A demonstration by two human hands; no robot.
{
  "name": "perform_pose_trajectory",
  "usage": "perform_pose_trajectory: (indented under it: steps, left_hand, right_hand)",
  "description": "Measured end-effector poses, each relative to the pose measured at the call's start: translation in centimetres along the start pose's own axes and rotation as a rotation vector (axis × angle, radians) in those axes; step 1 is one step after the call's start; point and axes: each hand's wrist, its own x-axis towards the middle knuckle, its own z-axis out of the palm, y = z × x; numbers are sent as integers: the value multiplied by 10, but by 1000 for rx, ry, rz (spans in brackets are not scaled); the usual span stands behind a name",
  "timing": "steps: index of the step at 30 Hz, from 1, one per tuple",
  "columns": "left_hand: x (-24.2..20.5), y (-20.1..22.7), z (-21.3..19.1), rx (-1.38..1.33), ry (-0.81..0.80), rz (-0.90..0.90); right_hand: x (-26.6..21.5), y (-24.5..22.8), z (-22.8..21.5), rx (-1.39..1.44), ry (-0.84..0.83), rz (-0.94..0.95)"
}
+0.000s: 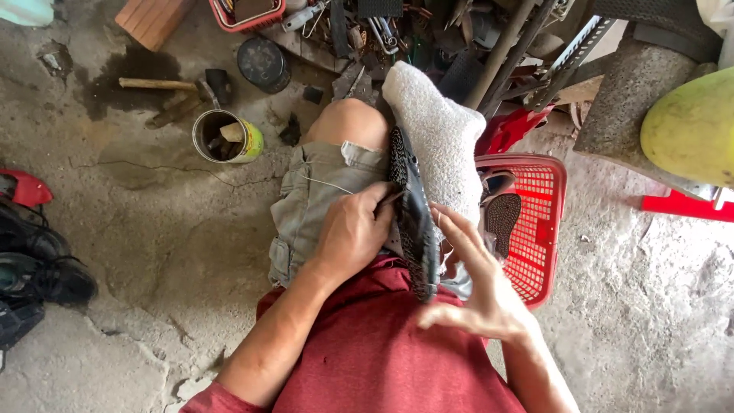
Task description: The person sits on the floor and sews a black sandal using a needle and thread. They repeatedly pull the thread through the sole and upper, adjusting the sandal's position on their lap. A red basket containing other sandals is visible nearby.
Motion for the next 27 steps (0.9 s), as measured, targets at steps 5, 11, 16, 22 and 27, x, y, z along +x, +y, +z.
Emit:
perform_pose_trajectory:
  steps: [5,11,16,22,27]
  left_hand:
    - [-2,16,-1,-46,32,65]
    - [4,4,17,-74,51,66]
    - [1,7,20,-112,95,71]
    - [8,11,22,-152,141,70]
    - [7,5,30,-186,101,65]
  right_hand:
    - [-14,18,-13,-115,-16,177]
    - [-37,69,-28,-75,-49,324]
    - [-47,83,-18,5,39,72]
    - [-25,37,-2,-104,202,-41]
    - [-11,29,19,-194,371,40]
